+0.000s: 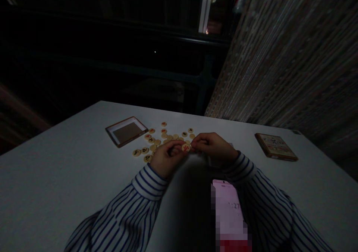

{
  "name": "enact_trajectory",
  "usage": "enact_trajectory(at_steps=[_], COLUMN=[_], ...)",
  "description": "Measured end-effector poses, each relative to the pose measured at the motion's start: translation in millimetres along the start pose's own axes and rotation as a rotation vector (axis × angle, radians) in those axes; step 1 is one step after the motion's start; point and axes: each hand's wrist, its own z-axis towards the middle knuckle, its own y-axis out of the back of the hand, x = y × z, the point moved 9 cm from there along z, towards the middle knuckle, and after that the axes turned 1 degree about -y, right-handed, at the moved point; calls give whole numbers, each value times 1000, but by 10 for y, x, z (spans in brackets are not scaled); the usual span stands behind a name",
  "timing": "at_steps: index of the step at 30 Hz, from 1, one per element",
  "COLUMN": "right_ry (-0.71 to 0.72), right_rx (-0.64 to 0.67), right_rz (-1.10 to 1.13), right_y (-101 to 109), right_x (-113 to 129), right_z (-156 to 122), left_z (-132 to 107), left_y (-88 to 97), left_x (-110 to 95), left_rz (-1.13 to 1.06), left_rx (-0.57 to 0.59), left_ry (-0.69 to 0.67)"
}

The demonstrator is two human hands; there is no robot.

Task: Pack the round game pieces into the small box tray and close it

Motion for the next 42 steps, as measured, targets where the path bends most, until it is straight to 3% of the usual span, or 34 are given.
enact_trajectory(at_steps=[13, 20, 34, 42], right_ry=[46, 84, 94, 102], right_rx=[-100, -92, -103, -94], right_rz=[-198, -434, -607, -682], right_y=[278, 353, 605, 638], right_x=[62, 2, 128, 180], right_z=[-219, -381, -540, -586], left_z=[5, -27, -86, -62], left_y=[29, -46, -139, -187], left_x=[67, 57, -34, -31], left_rz=[-186, -93, -32, -24], left_rx=[-53, -29, -37, -31], left_ry=[85, 66, 57, 37])
